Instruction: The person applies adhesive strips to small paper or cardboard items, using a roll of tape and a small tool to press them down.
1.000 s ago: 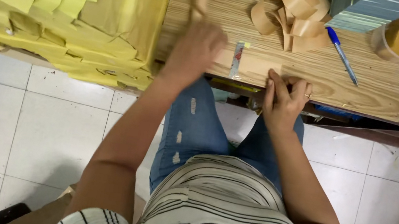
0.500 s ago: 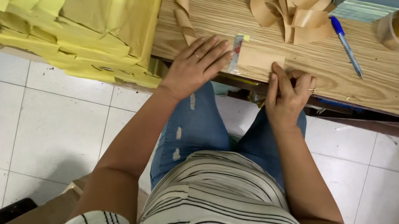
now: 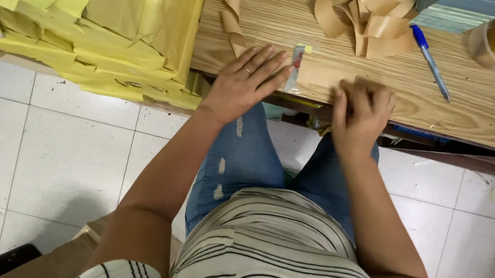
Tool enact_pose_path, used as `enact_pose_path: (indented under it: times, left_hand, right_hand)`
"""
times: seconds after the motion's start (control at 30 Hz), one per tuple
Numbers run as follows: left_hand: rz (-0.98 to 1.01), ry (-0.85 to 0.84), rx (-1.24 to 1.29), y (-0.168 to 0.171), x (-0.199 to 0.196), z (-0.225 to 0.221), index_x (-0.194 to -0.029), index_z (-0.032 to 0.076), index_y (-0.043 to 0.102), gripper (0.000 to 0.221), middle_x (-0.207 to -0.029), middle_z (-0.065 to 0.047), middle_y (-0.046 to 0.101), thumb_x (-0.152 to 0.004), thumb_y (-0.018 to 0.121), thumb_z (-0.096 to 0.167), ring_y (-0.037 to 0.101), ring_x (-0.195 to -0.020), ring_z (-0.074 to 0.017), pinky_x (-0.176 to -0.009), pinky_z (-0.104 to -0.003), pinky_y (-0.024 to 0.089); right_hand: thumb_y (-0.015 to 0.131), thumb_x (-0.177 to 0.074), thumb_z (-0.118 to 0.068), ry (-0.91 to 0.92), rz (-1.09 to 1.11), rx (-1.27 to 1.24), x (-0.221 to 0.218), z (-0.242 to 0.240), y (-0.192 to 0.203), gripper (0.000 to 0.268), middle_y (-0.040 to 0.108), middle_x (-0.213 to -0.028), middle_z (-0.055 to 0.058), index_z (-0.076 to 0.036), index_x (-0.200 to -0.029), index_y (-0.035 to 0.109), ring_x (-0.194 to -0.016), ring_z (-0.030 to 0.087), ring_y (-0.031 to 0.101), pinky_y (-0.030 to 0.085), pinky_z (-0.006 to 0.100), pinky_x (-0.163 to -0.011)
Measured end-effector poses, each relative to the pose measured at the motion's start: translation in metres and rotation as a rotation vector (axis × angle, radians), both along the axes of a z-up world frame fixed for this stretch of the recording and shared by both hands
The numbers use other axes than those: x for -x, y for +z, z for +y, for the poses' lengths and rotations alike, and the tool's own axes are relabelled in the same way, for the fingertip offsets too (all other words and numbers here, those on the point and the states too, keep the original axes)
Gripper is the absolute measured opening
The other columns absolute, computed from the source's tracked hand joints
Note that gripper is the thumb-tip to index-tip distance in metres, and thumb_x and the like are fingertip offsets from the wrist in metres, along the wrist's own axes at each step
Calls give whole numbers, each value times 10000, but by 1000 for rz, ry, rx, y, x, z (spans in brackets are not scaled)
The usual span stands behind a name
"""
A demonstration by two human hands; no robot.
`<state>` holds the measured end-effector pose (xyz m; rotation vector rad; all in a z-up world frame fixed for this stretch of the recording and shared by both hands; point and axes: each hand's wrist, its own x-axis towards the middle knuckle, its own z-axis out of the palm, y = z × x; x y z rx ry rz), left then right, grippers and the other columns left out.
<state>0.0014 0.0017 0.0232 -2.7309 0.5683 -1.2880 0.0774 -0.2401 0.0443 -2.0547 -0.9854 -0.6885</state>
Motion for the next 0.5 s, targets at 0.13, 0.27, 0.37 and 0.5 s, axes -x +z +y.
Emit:
enact_pose_path:
  times: [0.13, 0.27, 0.37, 0.5]
  left_hand:
    - [-22, -13, 1, -1, -1, 0, -1369, 136, 667, 312, -1409, -132, 642, -1060, 632, 167, 619, -1281, -324, -1099, -453, 497]
    - [-8, -10, -14, -3, -1, 3, -1352, 133, 675, 307, -1402, -141, 641, -1057, 624, 199, 602, -1297, -337, -1111, -452, 483]
    - [8, -23, -7, -8, -2, 3, -1326, 132, 693, 300, -1388, -137, 652, -1037, 645, 196, 607, -1293, -333, -1106, -447, 488]
    - [68, -78, 66, -19, -3, 4, -1282, 78, 713, 288, -1458, -164, 601, -1034, 667, 217, 562, -1344, -379, -1140, -487, 444]
  right_hand:
    - [807, -1014, -323, -36, 44, 134, -27, -1, -19, 413, 537, -1076, 185, 15, -1212, 675, -1009, 429, 521, 426, 505, -910]
    - [868, -862, -90, 29, 247, 190, -31, 14, -14, 264, 565, -1062, 147, -49, -989, 640, -1010, 480, 598, 470, 542, -859]
    - [767, -829, 78, 147, 369, 107, -7, 30, -16, 253, 598, -973, 157, -62, -964, 605, -963, 464, 614, 479, 522, -846]
    - [711, -815, -12, 454, 467, 255, 28, 46, -16, 236, 643, -858, 79, -141, -996, 630, -891, 381, 684, 534, 496, -811]
